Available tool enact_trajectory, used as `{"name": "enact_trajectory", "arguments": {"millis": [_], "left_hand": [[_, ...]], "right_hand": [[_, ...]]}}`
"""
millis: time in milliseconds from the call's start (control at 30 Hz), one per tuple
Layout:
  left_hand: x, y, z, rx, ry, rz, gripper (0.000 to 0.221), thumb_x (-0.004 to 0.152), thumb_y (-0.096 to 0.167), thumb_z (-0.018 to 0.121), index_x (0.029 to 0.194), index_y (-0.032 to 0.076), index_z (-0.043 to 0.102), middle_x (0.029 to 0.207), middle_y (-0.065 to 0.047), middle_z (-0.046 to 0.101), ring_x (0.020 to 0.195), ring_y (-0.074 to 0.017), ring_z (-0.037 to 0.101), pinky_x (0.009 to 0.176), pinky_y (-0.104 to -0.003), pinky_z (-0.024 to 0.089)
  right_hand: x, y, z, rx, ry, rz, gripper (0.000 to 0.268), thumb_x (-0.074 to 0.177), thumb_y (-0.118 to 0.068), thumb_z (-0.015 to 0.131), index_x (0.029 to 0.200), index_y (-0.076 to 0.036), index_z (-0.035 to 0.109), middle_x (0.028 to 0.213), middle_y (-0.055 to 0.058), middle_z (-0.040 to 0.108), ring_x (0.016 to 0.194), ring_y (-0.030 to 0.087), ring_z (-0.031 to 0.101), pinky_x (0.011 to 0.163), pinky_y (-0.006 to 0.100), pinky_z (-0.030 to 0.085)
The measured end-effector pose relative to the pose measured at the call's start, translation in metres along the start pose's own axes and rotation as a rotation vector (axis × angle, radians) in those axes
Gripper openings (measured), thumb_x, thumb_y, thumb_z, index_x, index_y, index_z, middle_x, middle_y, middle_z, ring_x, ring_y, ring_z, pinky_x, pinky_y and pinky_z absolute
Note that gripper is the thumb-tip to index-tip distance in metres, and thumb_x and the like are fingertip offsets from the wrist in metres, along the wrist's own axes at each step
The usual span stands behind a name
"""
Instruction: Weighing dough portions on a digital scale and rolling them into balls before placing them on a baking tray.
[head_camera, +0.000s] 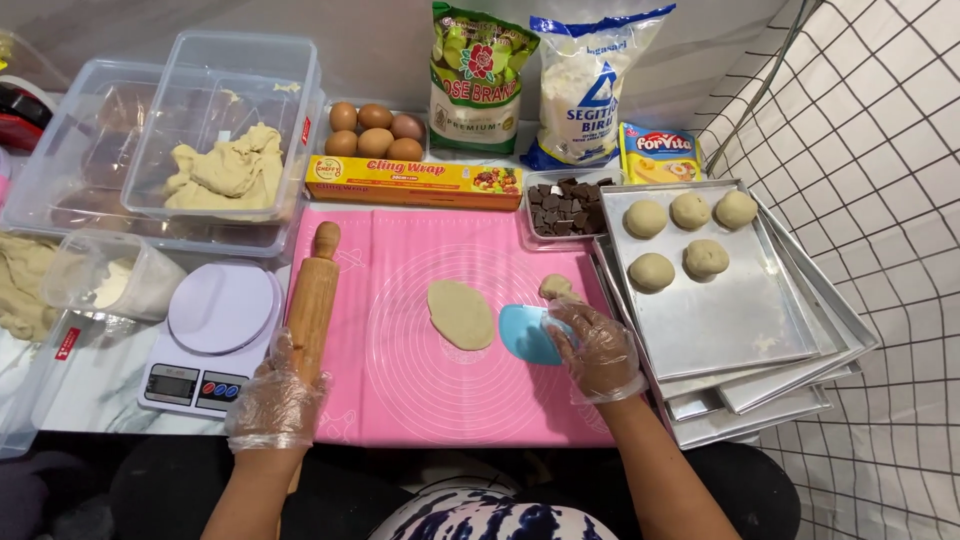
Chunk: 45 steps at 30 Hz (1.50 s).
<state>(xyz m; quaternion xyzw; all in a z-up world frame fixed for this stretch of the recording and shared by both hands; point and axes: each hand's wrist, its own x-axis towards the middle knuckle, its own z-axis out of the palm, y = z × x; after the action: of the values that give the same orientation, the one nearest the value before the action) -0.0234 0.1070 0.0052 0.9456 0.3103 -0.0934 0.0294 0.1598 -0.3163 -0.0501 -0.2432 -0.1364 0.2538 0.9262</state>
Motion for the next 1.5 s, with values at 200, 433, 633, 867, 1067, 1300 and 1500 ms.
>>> {"name": "enact_trajectory", "arguments": {"millis": [200, 433, 633, 867, 1067, 1300, 1500], "left_hand": [[0.003, -0.004, 0.000, 0.083, 0.233, 0.060, 0.085, 0.083, 0.054, 0.063, 0.159, 0.021, 0.041, 0.131, -0.002, 0.067, 0.100, -0.0257, 0.073, 0.076, -0.041, 0.066], [-0.011, 0.067, -0.053, -0.276, 0.677, 0.400, 0.054, 0.090, 0.048, 0.069, 0.130, 0.012, 0.068, 0.126, -0.013, 0.067, 0.116, -0.0322, 0.066, 0.094, -0.045, 0.056], [0.008, 0.102, 0.010, -0.290, 0.726, 0.581, 0.050, 0.092, 0.053, 0.062, 0.122, 0.014, 0.071, 0.122, -0.010, 0.069, 0.117, -0.0257, 0.066, 0.103, -0.039, 0.052], [0.009, 0.103, 0.026, -0.264, 0.611, 0.579, 0.051, 0.091, 0.057, 0.060, 0.116, 0.015, 0.073, 0.118, -0.011, 0.071, 0.117, -0.0270, 0.066, 0.106, -0.041, 0.049], [0.012, 0.102, 0.028, -0.314, 0.694, 0.596, 0.043, 0.088, 0.052, 0.066, 0.110, 0.016, 0.074, 0.115, -0.010, 0.071, 0.114, -0.0277, 0.067, 0.103, -0.042, 0.051], [0.017, 0.100, 0.038, -0.349, 0.788, 0.585, 0.036, 0.085, 0.047, 0.072, 0.103, 0.017, 0.076, 0.112, -0.010, 0.071, 0.110, -0.0285, 0.068, 0.100, -0.043, 0.053], [0.017, 0.102, 0.039, -0.384, 0.736, 0.596, 0.035, 0.081, 0.046, 0.074, 0.103, 0.019, 0.076, 0.114, -0.009, 0.070, 0.112, -0.0301, 0.067, 0.098, -0.045, 0.052]], "right_hand": [[0.014, -0.004, 0.060, -1.860, -0.026, -0.375, 0.031, 0.096, -0.007, 0.068, 0.125, 0.001, 0.062, 0.119, 0.007, 0.074, 0.115, 0.019, 0.070, 0.106, 0.029, 0.054], [0.018, -0.007, 0.085, -2.141, 0.043, -0.517, 0.020, 0.087, -0.029, 0.077, 0.107, -0.025, 0.078, 0.095, 0.005, 0.075, 0.084, 0.031, 0.076, 0.069, 0.043, 0.063], [0.023, -0.015, 0.080, -1.946, 0.124, -0.499, 0.025, 0.085, -0.018, 0.080, 0.110, -0.021, 0.078, 0.097, 0.009, 0.074, 0.083, 0.031, 0.075, 0.067, 0.039, 0.064], [0.074, -0.061, 0.055, -2.039, 0.206, -0.659, 0.025, 0.092, -0.017, 0.078, 0.116, -0.012, 0.075, 0.104, 0.016, 0.071, 0.098, 0.038, 0.071, 0.078, 0.045, 0.062], [0.201, -0.061, -0.046, -2.212, 0.511, -0.213, 0.021, 0.094, -0.040, 0.075, 0.114, -0.033, 0.074, 0.119, 0.000, 0.071, 0.108, 0.030, 0.070, 0.092, 0.048, 0.060], [0.244, -0.023, -0.012, -2.557, 0.485, 0.288, 0.042, 0.094, -0.030, 0.061, 0.134, -0.039, 0.066, 0.135, 0.003, 0.065, 0.117, 0.037, 0.068, 0.097, 0.054, 0.058], [0.244, -0.025, -0.016, -2.627, 0.560, 0.395, 0.033, 0.089, -0.023, 0.064, 0.119, -0.031, 0.076, 0.109, 0.006, 0.075, 0.105, 0.036, 0.073, 0.087, 0.055, 0.059]]}}
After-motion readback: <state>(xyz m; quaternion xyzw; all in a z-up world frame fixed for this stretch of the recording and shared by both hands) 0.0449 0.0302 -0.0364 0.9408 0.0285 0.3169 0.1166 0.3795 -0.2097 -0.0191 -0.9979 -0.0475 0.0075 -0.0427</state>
